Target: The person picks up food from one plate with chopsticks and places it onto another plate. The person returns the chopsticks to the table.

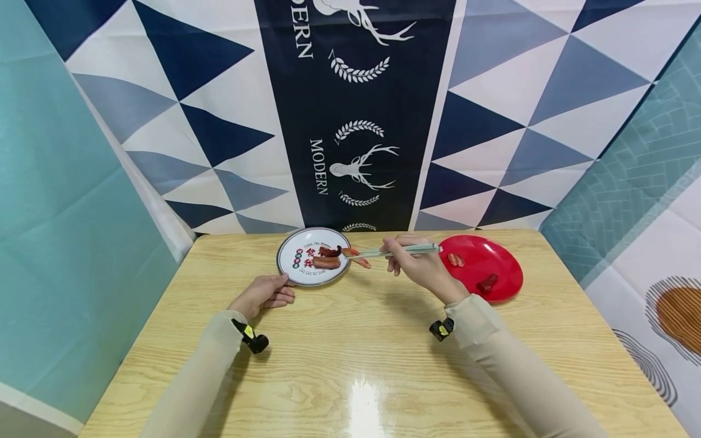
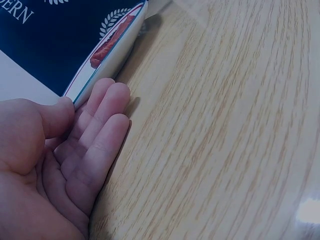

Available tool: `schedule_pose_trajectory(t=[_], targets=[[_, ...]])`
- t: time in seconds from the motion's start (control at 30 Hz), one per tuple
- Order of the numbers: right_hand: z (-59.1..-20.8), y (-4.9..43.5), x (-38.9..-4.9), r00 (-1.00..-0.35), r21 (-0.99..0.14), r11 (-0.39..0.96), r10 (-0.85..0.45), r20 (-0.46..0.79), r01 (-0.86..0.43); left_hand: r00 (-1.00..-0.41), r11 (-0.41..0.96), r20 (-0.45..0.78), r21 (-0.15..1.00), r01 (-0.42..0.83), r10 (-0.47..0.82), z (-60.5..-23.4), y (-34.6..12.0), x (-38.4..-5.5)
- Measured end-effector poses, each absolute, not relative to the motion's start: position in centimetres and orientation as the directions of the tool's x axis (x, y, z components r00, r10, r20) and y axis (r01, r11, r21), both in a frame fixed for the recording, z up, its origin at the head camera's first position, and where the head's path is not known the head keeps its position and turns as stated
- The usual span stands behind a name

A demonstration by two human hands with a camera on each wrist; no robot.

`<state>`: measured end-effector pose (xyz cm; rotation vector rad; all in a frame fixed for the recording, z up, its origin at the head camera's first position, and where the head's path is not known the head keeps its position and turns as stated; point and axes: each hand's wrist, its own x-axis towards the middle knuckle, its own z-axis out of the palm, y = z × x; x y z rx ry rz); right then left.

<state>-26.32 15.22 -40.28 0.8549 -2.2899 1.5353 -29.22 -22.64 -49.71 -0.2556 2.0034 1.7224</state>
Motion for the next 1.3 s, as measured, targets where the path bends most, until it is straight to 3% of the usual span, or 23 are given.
schedule_pose_trajectory(t=[0.13, 0.6, 1.3], targets=[[-40.7, 15.1, -26.7, -0.773, -0.745, 0.242, -0.343, 0.534, -0.622, -0.867, 0.187, -0.470, 0.878, -0.440, 0.166, -49.9, -22.6, -29.2], [-39.2, 12.9, -24.8, -0.797, -0.758, 0.267, -0.313, 0.516, -0.595, -0.868, 0.197, -0.466, 0.880, -0.433, 0.174, -50.1, -22.9, -29.4], [-39.4, 12.2, -24.9, -0.810, -0.778, 0.258, -0.324, 0.489, -0.573, -0.870, 0.193, -0.458, 0.884, -0.426, 0.181, -49.8, -22.7, -29.1]])
